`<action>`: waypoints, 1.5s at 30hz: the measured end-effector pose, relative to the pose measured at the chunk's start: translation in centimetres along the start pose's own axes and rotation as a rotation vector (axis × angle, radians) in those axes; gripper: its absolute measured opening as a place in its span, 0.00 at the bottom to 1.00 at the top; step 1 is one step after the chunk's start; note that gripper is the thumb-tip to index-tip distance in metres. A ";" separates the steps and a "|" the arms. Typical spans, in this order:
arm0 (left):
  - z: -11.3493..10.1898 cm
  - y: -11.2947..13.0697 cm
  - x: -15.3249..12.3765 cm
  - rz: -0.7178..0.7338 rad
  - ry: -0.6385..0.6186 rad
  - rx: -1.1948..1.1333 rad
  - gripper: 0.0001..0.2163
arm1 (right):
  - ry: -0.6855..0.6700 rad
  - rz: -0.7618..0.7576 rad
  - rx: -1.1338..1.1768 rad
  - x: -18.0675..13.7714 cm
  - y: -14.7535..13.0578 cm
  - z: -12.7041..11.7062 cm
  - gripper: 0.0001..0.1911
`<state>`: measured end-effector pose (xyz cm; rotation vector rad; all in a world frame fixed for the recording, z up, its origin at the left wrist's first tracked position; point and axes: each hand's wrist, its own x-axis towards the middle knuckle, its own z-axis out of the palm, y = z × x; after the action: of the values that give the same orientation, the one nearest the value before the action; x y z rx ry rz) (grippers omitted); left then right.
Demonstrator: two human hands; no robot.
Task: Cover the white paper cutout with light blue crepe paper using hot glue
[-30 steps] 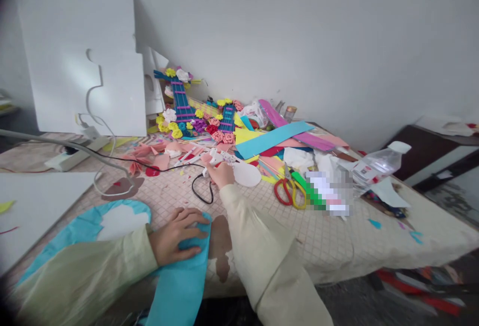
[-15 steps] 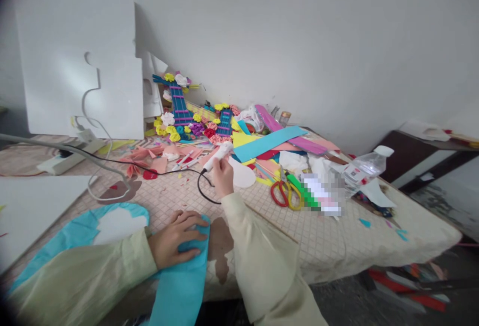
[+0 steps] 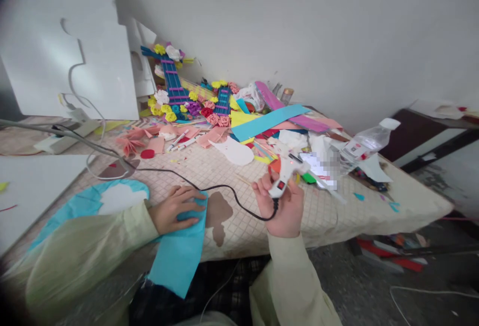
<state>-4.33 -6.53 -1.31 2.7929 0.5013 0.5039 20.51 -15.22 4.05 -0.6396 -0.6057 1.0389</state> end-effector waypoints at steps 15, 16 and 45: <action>-1.1 1.1 0.7 0.112 -0.062 0.234 0.11 | 0.000 -0.049 -0.478 -2.2 -0.8 -4.2 0.09; -1.3 1.3 0.9 0.128 -0.088 0.242 0.11 | -0.036 -0.024 -0.522 -2.1 -0.9 -4.3 0.10; -1.2 4.6 1.2 -0.220 -0.078 0.050 0.08 | -0.633 -0.050 -1.309 -1.7 1.2 -5.2 0.12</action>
<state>-2.38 -10.01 1.51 2.7452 0.8017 0.3379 22.89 -17.36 -0.59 -1.4110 -1.9009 0.6759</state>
